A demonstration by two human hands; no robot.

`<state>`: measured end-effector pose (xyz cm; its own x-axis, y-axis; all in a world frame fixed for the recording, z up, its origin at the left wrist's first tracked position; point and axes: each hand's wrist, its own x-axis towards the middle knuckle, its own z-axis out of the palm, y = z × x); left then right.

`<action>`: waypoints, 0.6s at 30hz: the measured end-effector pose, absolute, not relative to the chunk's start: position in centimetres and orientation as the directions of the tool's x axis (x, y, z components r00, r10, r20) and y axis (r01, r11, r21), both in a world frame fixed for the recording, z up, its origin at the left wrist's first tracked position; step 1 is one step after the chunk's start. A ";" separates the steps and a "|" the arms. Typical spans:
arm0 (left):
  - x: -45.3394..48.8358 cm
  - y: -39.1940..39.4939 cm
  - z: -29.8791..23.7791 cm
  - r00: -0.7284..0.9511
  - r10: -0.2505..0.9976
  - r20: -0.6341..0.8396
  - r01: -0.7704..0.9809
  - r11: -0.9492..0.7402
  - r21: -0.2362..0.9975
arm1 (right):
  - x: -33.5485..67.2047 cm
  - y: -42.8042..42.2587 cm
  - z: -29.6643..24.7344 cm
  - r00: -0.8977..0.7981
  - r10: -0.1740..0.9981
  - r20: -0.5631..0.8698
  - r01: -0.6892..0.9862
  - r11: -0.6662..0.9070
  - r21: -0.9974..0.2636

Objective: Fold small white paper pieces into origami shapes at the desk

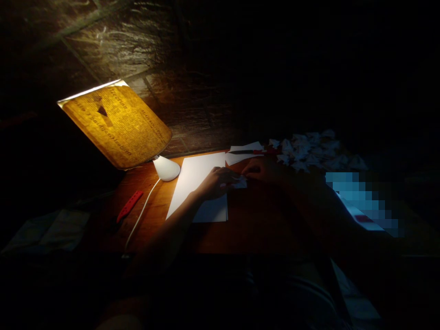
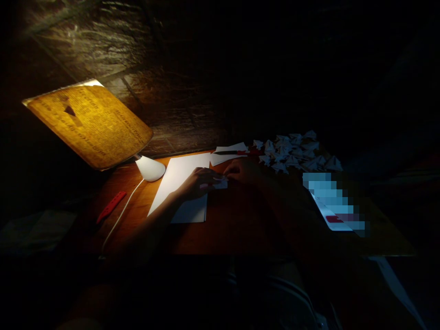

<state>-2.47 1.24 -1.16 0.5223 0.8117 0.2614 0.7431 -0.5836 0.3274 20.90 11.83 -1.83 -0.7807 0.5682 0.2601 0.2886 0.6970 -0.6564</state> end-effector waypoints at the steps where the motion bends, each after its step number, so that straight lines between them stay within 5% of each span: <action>1: -2.5 1.3 -1.2 0.526 0.808 0.266 0.737 -0.589 0.331 | 20.9 11.9 -1.9 -0.783 0.563 0.265 0.292 0.708 -0.643; 18: -2.6 1.9 -2.5 0.509 0.814 0.281 0.751 -0.579 0.318 | 20.5 11.8 -2.7 -0.780 0.525 0.342 0.267 0.773 -0.576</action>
